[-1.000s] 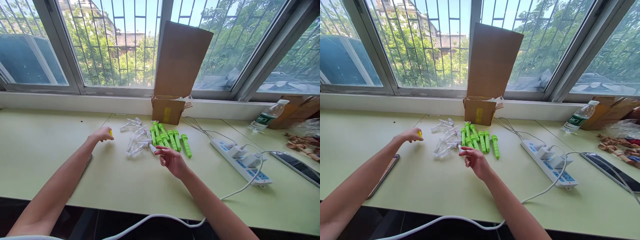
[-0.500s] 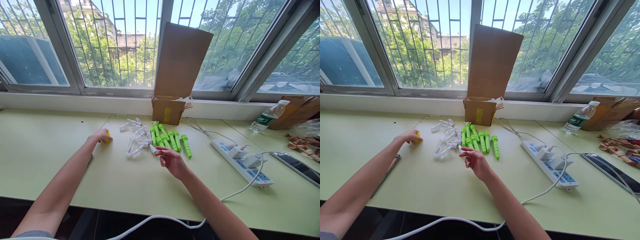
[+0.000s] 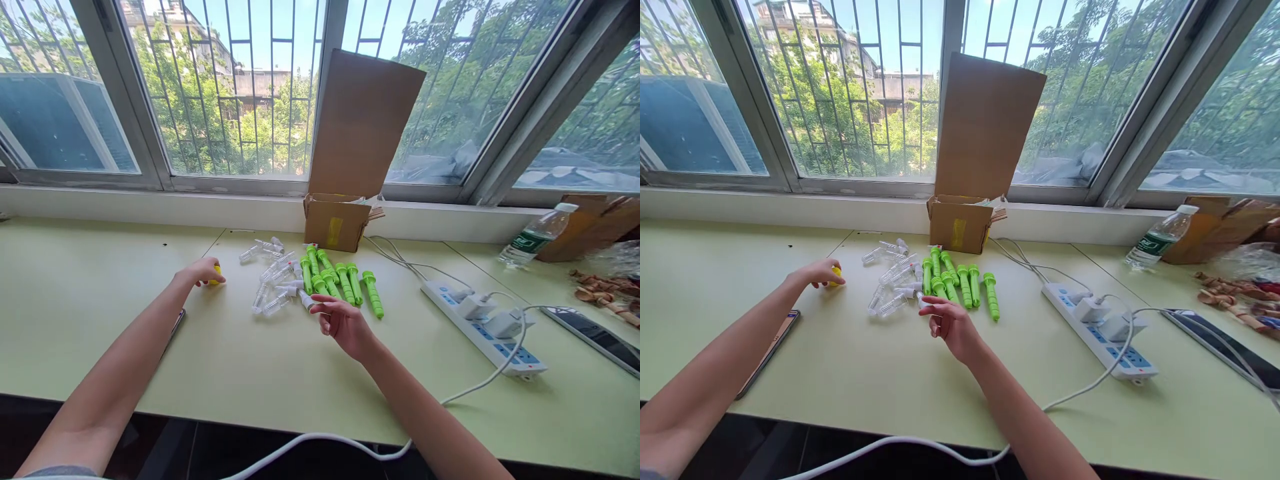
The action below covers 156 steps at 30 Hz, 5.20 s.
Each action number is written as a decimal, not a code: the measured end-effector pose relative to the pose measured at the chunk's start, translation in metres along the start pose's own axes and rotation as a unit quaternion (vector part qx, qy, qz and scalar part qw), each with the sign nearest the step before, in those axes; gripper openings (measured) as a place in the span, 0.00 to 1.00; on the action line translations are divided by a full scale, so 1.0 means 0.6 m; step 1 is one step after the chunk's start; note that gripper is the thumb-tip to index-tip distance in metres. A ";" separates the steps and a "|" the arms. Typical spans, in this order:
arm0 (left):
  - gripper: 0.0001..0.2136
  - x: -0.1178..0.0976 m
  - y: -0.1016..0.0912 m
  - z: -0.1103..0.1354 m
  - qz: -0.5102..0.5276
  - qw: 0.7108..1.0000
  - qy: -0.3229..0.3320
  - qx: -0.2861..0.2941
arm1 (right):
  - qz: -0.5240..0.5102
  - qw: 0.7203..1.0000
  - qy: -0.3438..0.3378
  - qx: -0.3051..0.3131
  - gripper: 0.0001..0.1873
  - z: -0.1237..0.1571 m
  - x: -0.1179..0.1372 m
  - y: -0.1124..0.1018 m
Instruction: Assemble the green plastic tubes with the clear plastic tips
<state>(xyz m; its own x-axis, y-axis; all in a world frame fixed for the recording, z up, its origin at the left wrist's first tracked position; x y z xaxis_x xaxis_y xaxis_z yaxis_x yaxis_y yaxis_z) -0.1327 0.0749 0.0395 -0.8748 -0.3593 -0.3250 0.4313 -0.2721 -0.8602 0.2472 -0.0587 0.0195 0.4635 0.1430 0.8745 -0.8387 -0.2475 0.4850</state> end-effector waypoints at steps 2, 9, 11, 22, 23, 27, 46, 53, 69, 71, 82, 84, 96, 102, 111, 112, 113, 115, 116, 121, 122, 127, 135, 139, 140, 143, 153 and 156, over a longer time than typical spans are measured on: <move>0.31 0.000 -0.005 0.001 0.002 1.000 0.004 0.007 | 0.001 1.000 -0.001 -0.001 0.17 0.000 0.000 0.000; 0.36 0.003 -0.025 0.000 -0.026 1.000 0.000 0.015 | 0.006 1.000 0.006 -0.001 0.17 0.000 0.000 0.000; 0.35 -0.003 -0.032 0.006 -0.034 0.999 0.004 -0.007 | 0.007 1.000 0.006 0.000 0.17 0.000 0.000 -0.002; 0.10 -0.150 -0.007 0.104 0.129 0.916 0.147 -0.351 | 0.183 0.977 -0.104 -0.015 0.13 -0.008 -0.008 0.002; 0.11 -0.167 0.011 0.113 0.139 0.909 0.156 -0.360 | 0.228 0.964 -0.133 -0.021 0.13 -0.008 -0.011 0.001; 0.18 -0.215 0.096 0.150 0.113 0.900 0.224 -0.357 | 0.414 0.879 -0.237 -0.005 0.11 -0.011 -0.022 -0.010; 0.21 -0.237 0.195 0.202 0.053 0.858 0.390 -0.329 | 0.478 0.845 -0.239 0.017 0.13 -0.017 -0.024 -0.026; 0.21 -0.236 0.193 0.200 0.046 0.861 0.388 -0.327 | 0.507 0.824 -0.251 0.019 0.14 -0.015 -0.022 -0.023; 0.20 -0.232 0.195 0.190 0.048 0.844 0.391 -0.364 | 0.591 0.764 -0.258 0.023 0.15 -0.013 -0.023 -0.022; 0.20 -0.232 0.195 0.188 0.043 0.846 0.389 -0.361 | 0.592 0.764 -0.258 0.022 0.16 -0.012 -0.022 -0.022; 0.20 -0.233 0.194 0.189 0.033 0.848 0.394 -0.354 | 0.596 0.756 -0.269 0.006 0.16 -0.011 -0.015 -0.025; 0.20 -0.233 0.194 0.189 0.033 0.844 0.401 -0.354 | 0.594 0.756 -0.273 0.004 0.16 -0.011 -0.014 -0.026; 0.19 -0.228 0.191 0.184 0.031 0.841 0.395 -0.369 | 0.589 0.756 -0.286 -0.007 0.15 -0.010 -0.011 -0.026; 0.19 -0.227 0.188 0.184 0.027 0.841 0.392 -0.372 | 0.588 0.756 -0.288 -0.009 0.15 -0.011 -0.011 -0.027; 0.19 -0.228 0.187 0.184 0.021 0.850 0.383 -0.360 | 0.594 0.751 -0.289 -0.006 0.15 -0.010 -0.008 -0.025; 0.19 -0.228 0.187 0.183 0.020 0.852 0.381 -0.358 | 0.594 0.751 -0.290 -0.007 0.15 -0.010 -0.008 -0.025; 0.19 -0.229 0.187 0.183 0.019 0.853 0.380 -0.356 | 0.594 0.750 -0.290 -0.006 0.15 -0.010 -0.008 -0.025; 0.19 -0.229 0.188 0.183 0.016 0.856 0.380 -0.351 | 0.595 0.749 -0.291 -0.005 0.15 -0.010 -0.008 -0.025; 0.19 -0.229 0.188 0.183 0.015 0.857 0.379 -0.349 | 0.597 0.748 -0.291 -0.005 0.15 -0.010 -0.008 -0.025; 0.19 -0.229 0.188 0.184 0.009 0.859 0.376 -0.347 | 0.597 0.748 -0.291 -0.012 0.15 -0.009 -0.005 -0.025; 0.19 -0.230 0.188 0.184 0.009 0.859 0.377 -0.346 | 0.597 0.748 -0.290 -0.013 0.15 -0.009 -0.005 -0.025; 0.19 -0.229 0.188 0.181 0.010 0.861 0.375 -0.344 | 0.594 0.753 -0.284 -0.012 0.15 -0.011 -0.007 -0.028; 0.19 -0.227 0.189 0.174 0.010 0.870 0.361 -0.335 | 0.593 0.751 -0.290 -0.007 0.16 -0.008 -0.004 -0.024; 0.20 -0.226 0.190 0.173 0.007 0.869 0.363 -0.335 | 0.597 0.746 -0.296 -0.011 0.16 -0.009 -0.003 -0.025; 0.19 -0.226 0.190 0.173 0.006 0.869 0.364 -0.336 | 0.598 0.744 -0.297 -0.011 0.16 -0.009 -0.003 -0.026; 0.19 -0.225 0.190 0.171 0.005 0.870 0.359 -0.336 | 0.600 0.742 -0.299 -0.011 0.16 -0.009 -0.004 -0.027; 0.19 -0.225 0.189 0.170 0.004 0.874 0.357 -0.331 | 0.602 0.741 -0.297 -0.004 0.16 -0.008 -0.003 -0.024; 0.19 -0.226 0.188 0.171 0.004 0.874 0.356 -0.331 | 0.602 0.742 -0.295 -0.004 0.16 -0.009 -0.004 -0.025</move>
<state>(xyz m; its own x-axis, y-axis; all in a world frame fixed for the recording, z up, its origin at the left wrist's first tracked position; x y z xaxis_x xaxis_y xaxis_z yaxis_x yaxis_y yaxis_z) 0.0570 0.0012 0.0266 -0.8893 0.3519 -0.2921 0.4225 0.3881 -0.8190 0.2572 -0.0503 0.0099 -0.5805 -0.6221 0.5254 -0.7467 0.1494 -0.6482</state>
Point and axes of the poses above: each hand's wrist, its own z-axis away from the middle knuckle, its own y-axis out of the palm, x = y × z, the point moved 3 cm from there along -z, towards the middle knuckle, and after that the axes turned 8 degrees about -y, right-handed, at the moved point
